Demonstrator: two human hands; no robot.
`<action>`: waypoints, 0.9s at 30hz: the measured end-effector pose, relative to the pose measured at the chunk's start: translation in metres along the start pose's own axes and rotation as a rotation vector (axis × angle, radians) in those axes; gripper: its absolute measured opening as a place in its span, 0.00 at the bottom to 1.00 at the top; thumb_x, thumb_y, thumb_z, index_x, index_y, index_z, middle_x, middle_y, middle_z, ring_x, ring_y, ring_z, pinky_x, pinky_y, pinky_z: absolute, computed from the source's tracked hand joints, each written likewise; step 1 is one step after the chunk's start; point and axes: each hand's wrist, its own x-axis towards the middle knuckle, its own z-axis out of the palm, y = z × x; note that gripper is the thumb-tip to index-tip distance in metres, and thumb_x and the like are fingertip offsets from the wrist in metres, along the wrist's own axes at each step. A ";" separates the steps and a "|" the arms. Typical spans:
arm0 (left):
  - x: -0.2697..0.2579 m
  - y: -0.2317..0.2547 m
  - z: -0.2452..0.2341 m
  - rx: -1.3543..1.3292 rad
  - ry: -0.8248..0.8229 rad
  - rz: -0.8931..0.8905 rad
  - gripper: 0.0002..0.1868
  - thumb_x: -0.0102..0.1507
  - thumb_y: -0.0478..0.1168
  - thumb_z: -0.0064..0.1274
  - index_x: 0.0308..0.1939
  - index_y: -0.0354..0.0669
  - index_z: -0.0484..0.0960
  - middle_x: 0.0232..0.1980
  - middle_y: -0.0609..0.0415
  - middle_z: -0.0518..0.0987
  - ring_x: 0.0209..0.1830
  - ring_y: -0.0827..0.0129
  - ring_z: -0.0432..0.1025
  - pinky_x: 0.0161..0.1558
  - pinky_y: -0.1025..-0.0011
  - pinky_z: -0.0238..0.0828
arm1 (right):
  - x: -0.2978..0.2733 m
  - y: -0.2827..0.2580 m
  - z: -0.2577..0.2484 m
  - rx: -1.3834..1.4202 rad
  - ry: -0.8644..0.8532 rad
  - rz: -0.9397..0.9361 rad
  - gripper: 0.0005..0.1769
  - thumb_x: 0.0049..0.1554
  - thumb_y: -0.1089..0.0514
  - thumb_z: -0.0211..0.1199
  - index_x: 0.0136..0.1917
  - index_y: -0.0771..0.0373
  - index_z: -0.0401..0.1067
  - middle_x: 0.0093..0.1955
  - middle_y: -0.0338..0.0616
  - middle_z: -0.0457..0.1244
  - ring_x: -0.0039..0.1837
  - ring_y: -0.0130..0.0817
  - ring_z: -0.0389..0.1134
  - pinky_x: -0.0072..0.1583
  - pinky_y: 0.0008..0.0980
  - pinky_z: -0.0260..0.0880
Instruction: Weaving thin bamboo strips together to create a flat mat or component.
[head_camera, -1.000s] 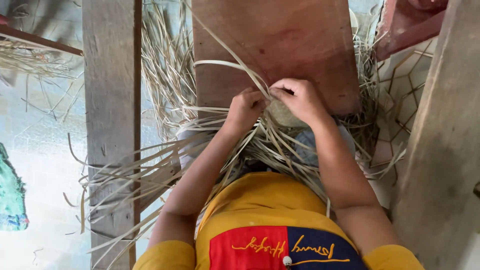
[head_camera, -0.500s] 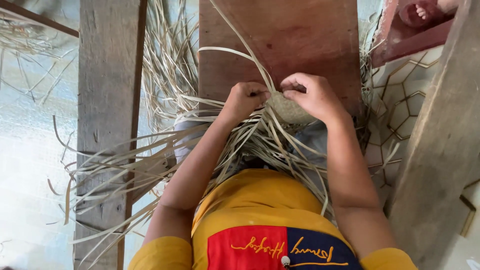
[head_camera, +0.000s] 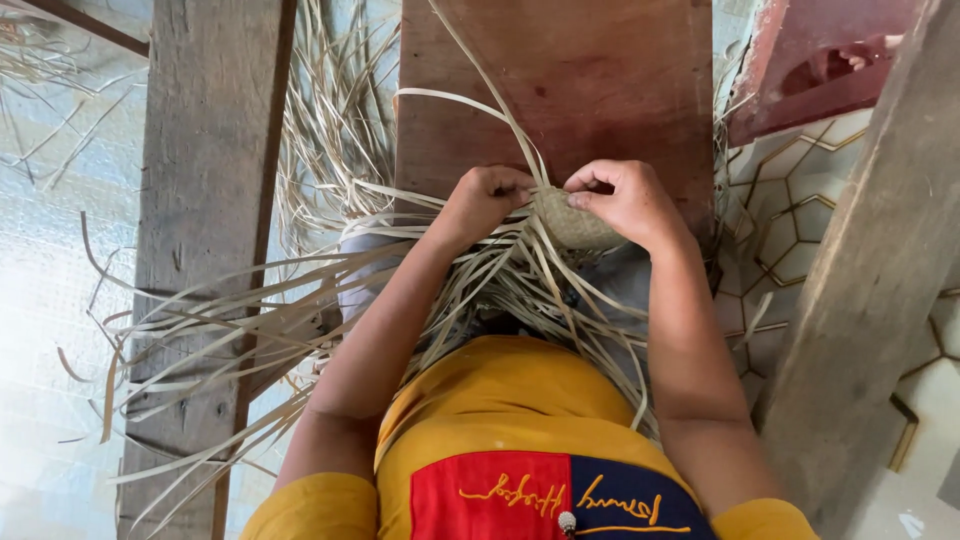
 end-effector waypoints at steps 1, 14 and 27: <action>-0.002 0.002 0.000 0.016 0.004 0.005 0.11 0.61 0.33 0.46 0.46 0.34 0.75 0.38 0.41 0.76 0.40 0.53 0.72 0.40 0.56 0.69 | 0.000 0.001 0.000 0.007 0.009 -0.008 0.09 0.45 0.58 0.65 0.42 0.55 0.75 0.36 0.40 0.64 0.45 0.34 0.65 0.48 0.35 0.64; -0.028 -0.018 -0.018 0.634 0.574 0.437 0.15 0.48 0.33 0.55 0.36 0.57 0.80 0.35 0.63 0.71 0.36 0.68 0.66 0.37 0.73 0.67 | -0.016 0.030 -0.026 0.117 0.213 -0.045 0.10 0.51 0.58 0.66 0.47 0.59 0.73 0.39 0.39 0.64 0.41 0.23 0.62 0.45 0.26 0.66; -0.062 0.004 -0.001 0.521 0.537 0.423 0.14 0.53 0.27 0.50 0.39 0.48 0.79 0.34 0.56 0.70 0.38 0.60 0.66 0.37 0.67 0.68 | -0.041 0.030 -0.021 0.133 0.133 -0.045 0.16 0.46 0.64 0.66 0.49 0.65 0.71 0.41 0.46 0.65 0.43 0.27 0.63 0.45 0.25 0.64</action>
